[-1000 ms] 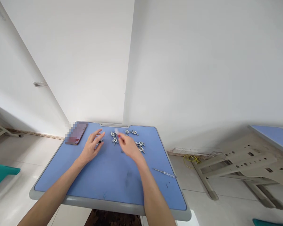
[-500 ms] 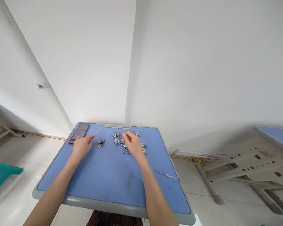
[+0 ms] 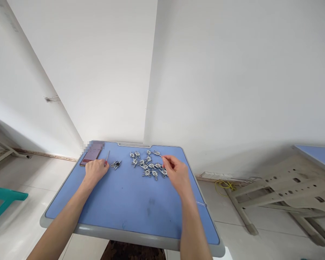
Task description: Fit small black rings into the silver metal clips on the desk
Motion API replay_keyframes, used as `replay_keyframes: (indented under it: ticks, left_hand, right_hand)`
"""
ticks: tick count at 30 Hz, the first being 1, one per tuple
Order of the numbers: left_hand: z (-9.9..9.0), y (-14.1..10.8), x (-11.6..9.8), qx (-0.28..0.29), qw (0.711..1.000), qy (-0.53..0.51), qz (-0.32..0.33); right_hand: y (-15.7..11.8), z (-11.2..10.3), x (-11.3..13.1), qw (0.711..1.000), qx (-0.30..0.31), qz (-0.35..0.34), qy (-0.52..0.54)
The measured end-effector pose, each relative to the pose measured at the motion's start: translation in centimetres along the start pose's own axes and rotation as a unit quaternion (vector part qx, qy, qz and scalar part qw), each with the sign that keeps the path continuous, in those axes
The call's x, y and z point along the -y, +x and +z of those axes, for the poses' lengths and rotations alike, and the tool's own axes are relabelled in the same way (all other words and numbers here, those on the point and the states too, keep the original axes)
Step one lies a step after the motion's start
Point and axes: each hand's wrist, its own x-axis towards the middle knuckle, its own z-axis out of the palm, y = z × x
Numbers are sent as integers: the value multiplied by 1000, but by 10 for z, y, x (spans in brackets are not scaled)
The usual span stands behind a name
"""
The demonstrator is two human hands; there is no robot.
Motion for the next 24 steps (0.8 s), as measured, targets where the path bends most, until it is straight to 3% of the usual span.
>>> replay_keyframes:
  ticks: [6,11,15,19,24]
  left_hand:
    - [0,0,2,-10,1000,-10,19]
    - [-2,-2,2,-35,999,-21,16]
    - [-3,-3,2,-96,993,-59,46]
    - [-4,-3,-4,-145,968,-140,150]
    - [-10,-3,-28,-55,925,-252,279]
  right_hand:
    - [-60,-69,-73,966,94,-5,-241]
    - [-83,-77,-105,944,123,-35,-305]
    - [-82,-65,-98,936,103,-30,-336]
    - [-71,-55,-67,972,86,18,-216]
    - [-30,-27,-16,998,-13,-17,51]
